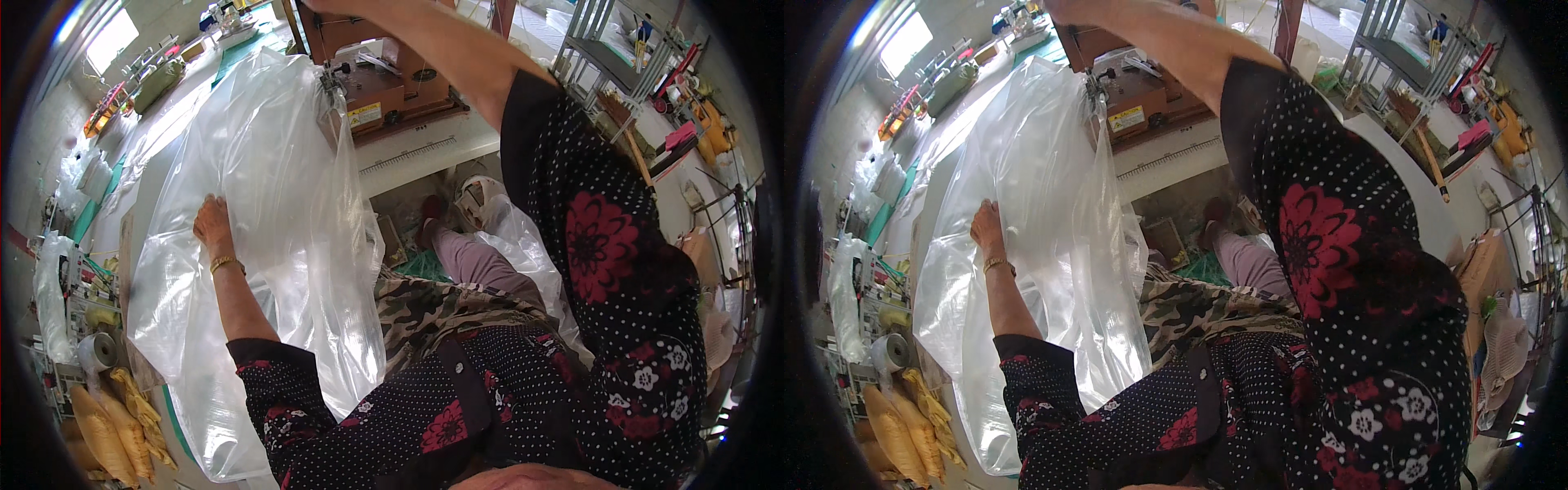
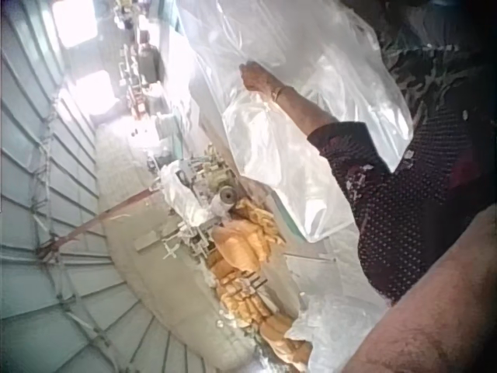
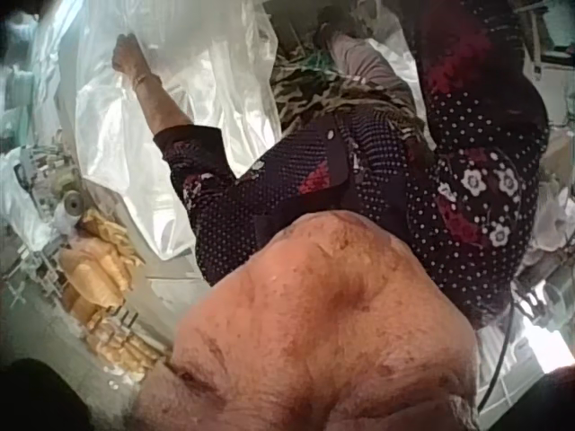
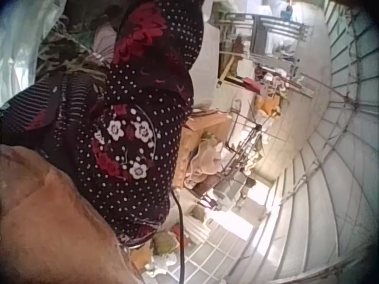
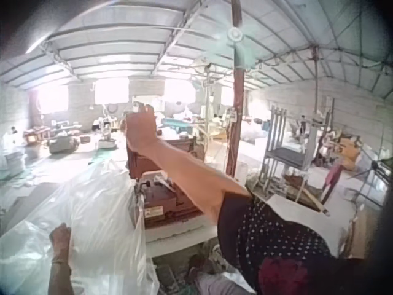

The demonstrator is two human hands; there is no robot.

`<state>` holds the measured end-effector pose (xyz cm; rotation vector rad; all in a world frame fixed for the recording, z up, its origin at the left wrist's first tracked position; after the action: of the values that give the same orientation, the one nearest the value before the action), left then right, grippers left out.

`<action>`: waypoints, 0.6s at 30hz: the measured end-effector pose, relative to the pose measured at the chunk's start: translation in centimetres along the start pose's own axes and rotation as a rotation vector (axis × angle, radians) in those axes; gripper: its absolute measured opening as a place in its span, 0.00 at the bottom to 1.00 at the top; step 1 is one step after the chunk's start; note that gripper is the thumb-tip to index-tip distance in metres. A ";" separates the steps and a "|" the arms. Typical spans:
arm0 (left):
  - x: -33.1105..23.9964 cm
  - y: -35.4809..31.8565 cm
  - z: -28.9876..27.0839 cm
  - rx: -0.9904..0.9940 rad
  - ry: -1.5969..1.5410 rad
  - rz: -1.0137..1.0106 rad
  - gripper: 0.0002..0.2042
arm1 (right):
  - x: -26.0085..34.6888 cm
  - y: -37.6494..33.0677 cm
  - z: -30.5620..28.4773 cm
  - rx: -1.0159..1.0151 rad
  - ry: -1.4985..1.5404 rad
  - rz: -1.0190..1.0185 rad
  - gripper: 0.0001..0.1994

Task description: The person is using an industrial sewing machine to join large clear plastic sheets.

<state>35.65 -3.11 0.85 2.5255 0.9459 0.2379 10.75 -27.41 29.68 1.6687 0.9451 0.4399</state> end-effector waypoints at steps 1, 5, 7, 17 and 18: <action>0.5 -0.8 -0.3 -0.010 0.008 0.008 0.12 | 0.4 -1.0 0.0 -0.128 -0.048 -0.040 0.09; 1.0 -3.8 -2.3 -0.015 0.023 0.041 0.11 | 0.9 -5.0 -0.7 -0.194 -0.024 -0.073 0.13; 0.7 -5.4 -3.2 -0.002 0.029 0.035 0.12 | 0.0 -5.3 -1.2 -0.167 -0.024 -0.072 0.13; -0.8 -3.9 -7.9 0.041 0.288 0.060 0.13 | -1.0 -24.0 -3.2 0.145 0.718 0.237 0.09; -1.5 -2.7 -8.4 -0.118 0.375 0.167 0.14 | -1.2 -25.9 -2.9 0.246 0.721 0.308 0.10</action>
<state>30.37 0.55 7.14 2.4966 0.8218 0.8167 -1.38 -24.79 6.68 1.9230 1.2964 1.2305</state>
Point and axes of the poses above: each hand's wrist, its own y-axis towards the middle knuckle, its own z-axis out of the palm, x = y × z, the point moved 3 cm from there along y, towards the middle knuckle, and after that the axes turned 5 degrees about z, right-handed, at the moved point
